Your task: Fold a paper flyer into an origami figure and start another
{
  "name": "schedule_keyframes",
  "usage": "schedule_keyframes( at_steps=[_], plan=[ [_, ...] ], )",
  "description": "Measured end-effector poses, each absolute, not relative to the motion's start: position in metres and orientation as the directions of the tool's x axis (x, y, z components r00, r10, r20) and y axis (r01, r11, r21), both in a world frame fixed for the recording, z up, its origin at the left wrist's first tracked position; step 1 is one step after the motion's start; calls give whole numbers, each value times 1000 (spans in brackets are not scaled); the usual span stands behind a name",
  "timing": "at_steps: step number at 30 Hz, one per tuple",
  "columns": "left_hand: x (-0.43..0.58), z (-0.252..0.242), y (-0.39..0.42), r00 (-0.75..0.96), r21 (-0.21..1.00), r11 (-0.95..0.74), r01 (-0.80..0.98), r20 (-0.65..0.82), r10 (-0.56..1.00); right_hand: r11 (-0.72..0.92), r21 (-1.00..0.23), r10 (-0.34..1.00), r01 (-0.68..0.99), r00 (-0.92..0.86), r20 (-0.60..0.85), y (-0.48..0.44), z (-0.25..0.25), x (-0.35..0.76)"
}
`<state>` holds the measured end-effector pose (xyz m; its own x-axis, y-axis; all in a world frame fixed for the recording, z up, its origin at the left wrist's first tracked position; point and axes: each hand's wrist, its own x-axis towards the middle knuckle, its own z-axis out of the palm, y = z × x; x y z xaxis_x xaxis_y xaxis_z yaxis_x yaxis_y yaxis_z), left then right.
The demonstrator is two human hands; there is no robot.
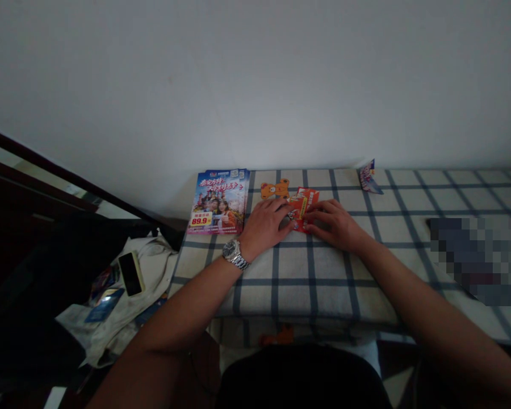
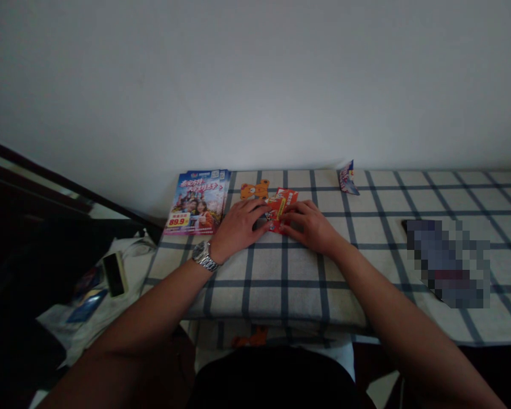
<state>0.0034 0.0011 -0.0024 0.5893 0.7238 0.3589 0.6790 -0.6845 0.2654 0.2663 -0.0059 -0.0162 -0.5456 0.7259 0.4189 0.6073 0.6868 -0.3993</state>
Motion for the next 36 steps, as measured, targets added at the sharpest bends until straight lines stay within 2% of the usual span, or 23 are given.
schedule_keyframes(
  at_steps=[14,25,36],
  plan=[
    [4,-2,4,625,266,-708,655,337,705,699,-399,711,594,-515,479,-1,-14,272],
    [1,-7,6,640,293,-724,625,340,689,743,-412,670,528,-593,447,-3,-18,271],
    [3,-1,4,701,306,-776,552,333,630,739,-382,673,554,-587,450,-4,-17,269]
  ],
)
